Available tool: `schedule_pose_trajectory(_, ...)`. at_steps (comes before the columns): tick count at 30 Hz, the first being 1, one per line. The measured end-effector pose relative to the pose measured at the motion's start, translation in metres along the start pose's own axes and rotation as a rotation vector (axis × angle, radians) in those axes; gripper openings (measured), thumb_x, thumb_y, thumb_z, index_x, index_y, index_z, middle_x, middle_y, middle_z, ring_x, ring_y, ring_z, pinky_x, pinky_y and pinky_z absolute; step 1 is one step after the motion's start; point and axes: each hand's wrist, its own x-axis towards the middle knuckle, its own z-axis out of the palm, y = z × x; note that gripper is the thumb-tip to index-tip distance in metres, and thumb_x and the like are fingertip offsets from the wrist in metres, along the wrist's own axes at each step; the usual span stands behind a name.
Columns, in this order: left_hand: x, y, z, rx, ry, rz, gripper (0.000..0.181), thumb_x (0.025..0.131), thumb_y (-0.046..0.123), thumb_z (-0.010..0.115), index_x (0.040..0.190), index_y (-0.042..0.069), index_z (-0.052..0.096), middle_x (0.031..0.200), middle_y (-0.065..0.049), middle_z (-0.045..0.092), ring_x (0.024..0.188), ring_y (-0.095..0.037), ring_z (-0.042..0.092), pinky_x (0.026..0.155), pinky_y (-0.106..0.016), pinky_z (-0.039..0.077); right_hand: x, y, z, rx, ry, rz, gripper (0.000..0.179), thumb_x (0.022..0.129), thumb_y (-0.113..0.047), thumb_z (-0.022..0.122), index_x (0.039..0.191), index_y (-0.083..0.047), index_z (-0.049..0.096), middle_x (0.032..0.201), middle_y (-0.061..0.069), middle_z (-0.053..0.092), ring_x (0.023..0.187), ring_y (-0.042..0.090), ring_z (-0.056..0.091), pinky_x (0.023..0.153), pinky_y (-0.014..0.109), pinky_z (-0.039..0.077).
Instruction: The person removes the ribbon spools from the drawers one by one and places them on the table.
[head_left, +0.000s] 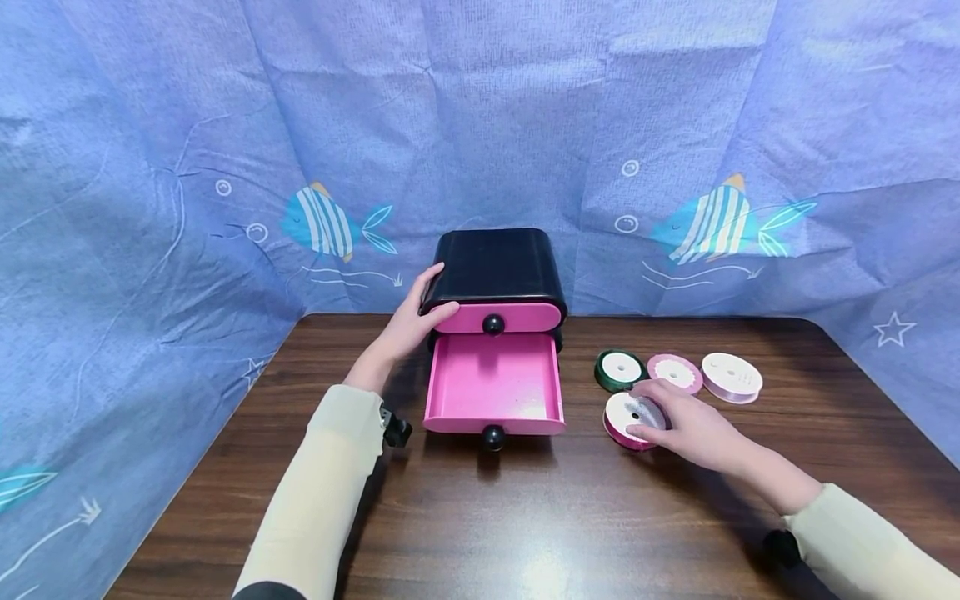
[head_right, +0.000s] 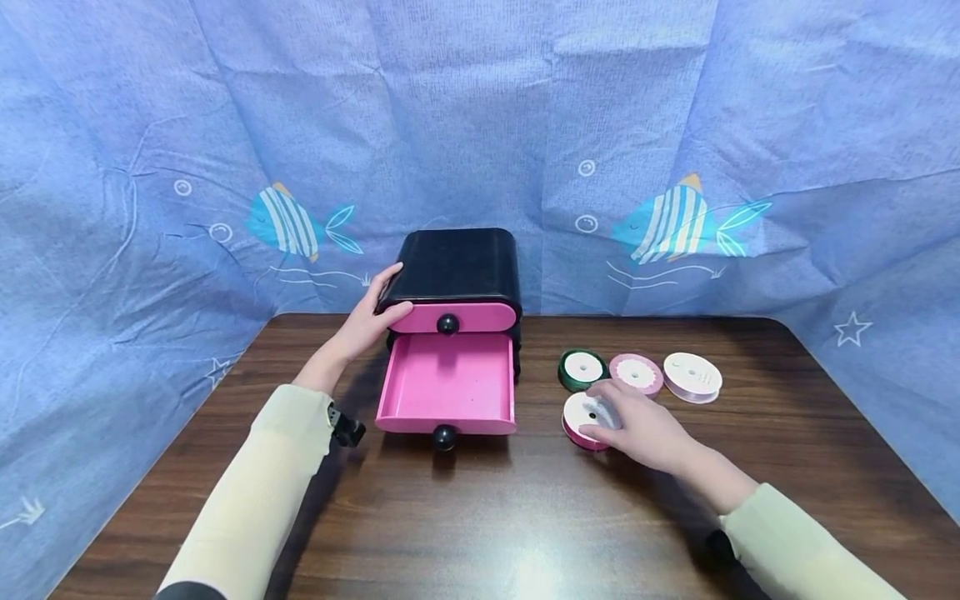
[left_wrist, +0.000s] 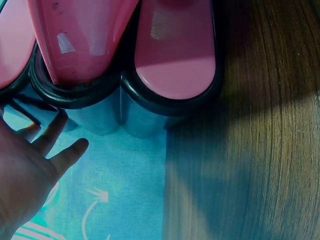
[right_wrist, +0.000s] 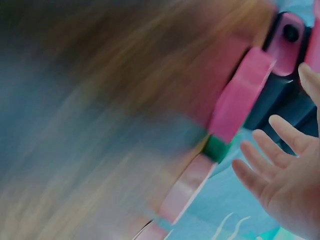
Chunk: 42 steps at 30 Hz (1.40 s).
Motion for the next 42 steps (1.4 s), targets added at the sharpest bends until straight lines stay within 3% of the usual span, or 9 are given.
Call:
schedule_pose_trajectory(5, 0.005, -0.009, -0.001, -0.01, 0.002, 0.015, 0.075, 0.095, 0.03, 0.062, 0.156, 0.029, 0.018, 0.16, -0.004, 0.015, 0.141, -0.023, 0.026, 0.111, -0.046, 0.025, 0.0, -0.026, 0.003, 0.096, 0.025, 0.006, 0.033, 0.089, -0.032, 0.072, 0.115, -0.013, 0.064, 0.11, -0.001, 0.064, 0.1, 0.021, 0.06, 0.084, 0.043, 0.047)
schedule_pose_trajectory(9, -0.003, 0.007, 0.0, -0.022, -0.01, 0.002, 0.076, 0.095, 0.024, 0.06, 0.156, 0.02, 0.016, 0.159, -0.01, 0.015, 0.14, -0.027, 0.027, 0.11, -0.045, 0.026, 0.0, -0.046, 0.01, 0.195, 0.021, -0.046, 0.027, 0.091, -0.027, 0.071, 0.113, -0.013, 0.065, 0.107, -0.003, 0.065, 0.099, 0.017, 0.061, 0.085, 0.04, 0.049)
schedule_pose_trajectory(16, -0.004, 0.011, 0.001, -0.027, -0.008, -0.006, 0.074, 0.097, 0.022, 0.059, 0.156, 0.019, 0.015, 0.159, -0.009, 0.017, 0.139, -0.026, 0.029, 0.11, -0.043, 0.027, 0.004, -0.08, 0.025, 0.411, -0.124, -0.09, 0.026, 0.096, -0.023, 0.063, 0.115, -0.006, 0.063, 0.108, 0.003, 0.067, 0.097, 0.014, 0.063, 0.087, 0.04, 0.05)
schedule_pose_trajectory(24, -0.005, 0.012, 0.0, -0.018, -0.012, -0.015, 0.074, 0.097, 0.023, 0.059, 0.156, 0.02, 0.015, 0.159, -0.009, 0.016, 0.139, -0.026, 0.028, 0.11, -0.044, 0.027, 0.012, -0.106, 0.047, 0.533, -0.269, -0.141, 0.026, 0.099, -0.027, 0.058, 0.117, -0.009, 0.062, 0.105, 0.0, 0.067, 0.093, 0.007, 0.061, 0.081, 0.031, 0.05)
schedule_pose_trajectory(32, -0.004, 0.01, 0.0, -0.019, -0.012, -0.014, 0.074, 0.097, 0.023, 0.059, 0.156, 0.02, 0.015, 0.159, -0.009, 0.016, 0.14, -0.025, 0.028, 0.11, -0.043, 0.026, 0.024, -0.124, 0.072, 0.692, -0.406, -0.049, 0.033, 0.1, -0.027, 0.055, 0.122, -0.002, 0.056, 0.096, 0.003, 0.068, 0.083, 0.015, 0.065, 0.079, 0.028, 0.049)
schedule_pose_trajectory(37, -0.003, 0.009, 0.0, -0.021, -0.012, -0.009, 0.074, 0.096, 0.024, 0.06, 0.156, 0.02, 0.016, 0.159, -0.009, 0.017, 0.14, -0.025, 0.028, 0.11, -0.043, 0.026, 0.03, -0.133, 0.083, 0.832, -0.414, 0.054, 0.034, 0.101, -0.022, 0.052, 0.123, 0.004, 0.052, 0.091, 0.009, 0.069, 0.074, 0.022, 0.065, 0.064, 0.027, 0.049)
schedule_pose_trajectory(42, -0.003, 0.008, 0.0, -0.023, -0.016, -0.003, 0.074, 0.096, 0.023, 0.059, 0.156, 0.02, 0.016, 0.159, -0.008, 0.016, 0.14, -0.024, 0.028, 0.111, -0.044, 0.026, 0.037, -0.141, 0.088, 0.874, -0.4, 0.197, 0.033, 0.102, -0.03, 0.049, 0.117, 0.0, 0.05, 0.089, 0.008, 0.07, 0.071, 0.022, 0.065, 0.051, 0.025, 0.041)
